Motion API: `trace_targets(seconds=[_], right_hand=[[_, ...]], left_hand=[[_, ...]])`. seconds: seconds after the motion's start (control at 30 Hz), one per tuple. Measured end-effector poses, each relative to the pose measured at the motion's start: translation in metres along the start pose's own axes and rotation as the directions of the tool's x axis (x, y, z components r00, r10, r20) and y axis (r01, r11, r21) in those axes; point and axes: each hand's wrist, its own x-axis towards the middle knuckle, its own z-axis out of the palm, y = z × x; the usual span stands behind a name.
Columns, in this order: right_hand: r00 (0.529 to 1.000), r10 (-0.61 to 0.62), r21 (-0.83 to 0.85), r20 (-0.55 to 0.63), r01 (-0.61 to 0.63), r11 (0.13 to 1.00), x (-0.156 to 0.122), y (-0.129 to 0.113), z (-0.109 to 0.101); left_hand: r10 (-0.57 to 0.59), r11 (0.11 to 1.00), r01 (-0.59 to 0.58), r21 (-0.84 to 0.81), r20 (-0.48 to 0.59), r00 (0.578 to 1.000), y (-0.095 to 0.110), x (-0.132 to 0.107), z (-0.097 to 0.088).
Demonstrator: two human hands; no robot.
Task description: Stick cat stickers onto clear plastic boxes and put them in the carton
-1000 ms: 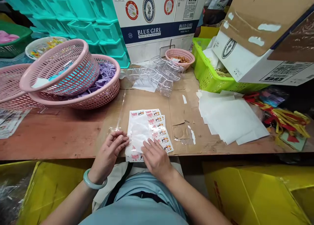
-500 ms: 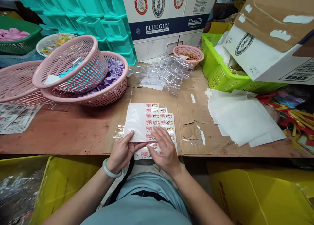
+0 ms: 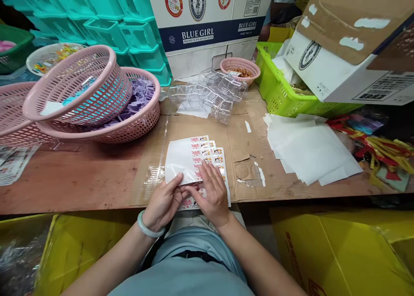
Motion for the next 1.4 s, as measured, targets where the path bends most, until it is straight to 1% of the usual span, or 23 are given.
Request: trace_targets(seconds=[0.07,0.1,0.2,0.27,0.4,0.6,0.7,0.77,0.9,1.0,1.03,1.07,1.1,1.13,1.17,1.2,1.23,1.27,1.3,1.33,1.37,1.4], right_hand=[[0.999,0.027,-0.012,-0.032,-0.027,1.0,-0.001,0.001,-0.003],[0.999,0.04,-0.017,-0.03,-0.041,0.999,-0.001,0.002,-0.004],[0.997,0.075,-0.021,0.017,-0.074,0.997,-0.002,0.003,-0.006],[0.994,0.107,-0.019,0.025,-0.107,0.994,-0.002,0.002,-0.007],[0.983,0.182,0.026,-0.009,-0.181,0.983,0.0,0.0,-0.006],[0.982,0.178,0.104,-0.062,-0.171,0.98,0.006,0.004,-0.011],[0.992,0.126,0.15,-0.03,-0.12,0.981,0.005,0.007,-0.014],[0.995,0.099,0.147,-0.009,-0.097,0.984,0.003,0.007,-0.013],[0.985,0.16,0.14,-0.057,-0.151,0.979,0.001,0.004,-0.01],[0.974,0.214,0.188,-0.071,-0.198,0.962,0.0,0.002,-0.007],[0.963,0.259,0.222,-0.07,-0.238,0.945,0.0,0.002,-0.006],[0.942,0.329,0.273,-0.062,-0.301,0.914,0.0,0.003,-0.006],[0.907,0.419,0.341,-0.047,-0.38,0.86,0.001,0.005,-0.006],[0.854,0.52,0.422,-0.029,-0.461,0.78,0.003,0.008,-0.006],[0.786,0.618,0.514,-0.016,-0.524,0.679,0.006,0.012,-0.007],[0.712,0.702,0.608,-0.005,-0.555,0.568,0.009,0.017,-0.009],[0.643,0.766,0.692,-0.002,-0.552,0.465,0.013,0.023,-0.012],[0.587,0.81,0.759,-0.016,-0.52,0.392,0.017,0.027,-0.016],[0.551,0.833,0.801,-0.049,-0.477,0.362,0.021,0.031,-0.02],[0.547,0.833,0.81,-0.082,-0.45,0.375,0.023,0.032,-0.024],[0.589,0.801,0.784,-0.102,-0.448,0.429,0.024,0.031,-0.028],[0.674,0.732,0.719,-0.1,-0.46,0.521,0.022,0.027,-0.031]], left_hand=[[0.005,1.0,-0.005,0.009,-0.001,1.0,-0.001,0.0,0.003],[0.007,1.0,-0.007,0.023,0.002,1.0,-0.002,0.0,0.005],[0.031,0.997,-0.032,0.069,0.021,0.999,-0.005,0.0,0.008],[0.056,0.994,-0.059,0.092,0.032,0.998,-0.007,-0.001,0.009],[0.076,0.99,-0.08,0.117,0.038,0.996,-0.009,0.0,0.011],[0.056,0.987,-0.063,0.145,0.054,0.997,-0.012,0.0,0.007],[0.054,0.988,-0.061,0.143,0.054,0.997,-0.011,-0.001,0.005],[0.058,0.989,-0.066,0.134,0.059,0.997,-0.009,-0.002,0.006],[0.062,0.989,-0.07,0.127,0.061,0.996,-0.009,-0.002,0.009],[0.074,0.988,-0.083,0.13,0.071,0.995,-0.011,-0.001,0.009],[0.068,0.988,-0.077,0.133,0.075,0.995,-0.012,-0.001,0.009],[0.057,0.989,-0.067,0.136,0.075,0.996,-0.012,-0.001,0.008],[0.043,0.989,-0.053,0.14,0.071,0.997,-0.012,-0.001,0.007],[0.031,0.989,-0.04,0.145,0.063,0.998,-0.012,-0.001,0.006],[0.019,0.988,-0.027,0.152,0.055,0.998,-0.012,-0.002,0.005],[0.007,0.987,-0.014,0.159,0.048,0.999,-0.011,-0.003,0.003],[-0.003,0.986,-0.004,0.164,0.04,0.999,-0.011,-0.005,0.001],[-0.014,0.986,0.008,0.169,0.035,0.999,-0.011,-0.006,0.0],[-0.025,0.985,0.019,0.171,0.033,0.999,-0.011,-0.007,-0.002],[-0.034,0.985,0.028,0.172,0.032,0.999,-0.011,-0.009,-0.003],[-0.043,0.985,0.037,0.17,0.032,0.999,-0.012,-0.01,-0.003],[-0.048,0.985,0.042,0.166,0.03,0.998,-0.012,-0.011,-0.003]])
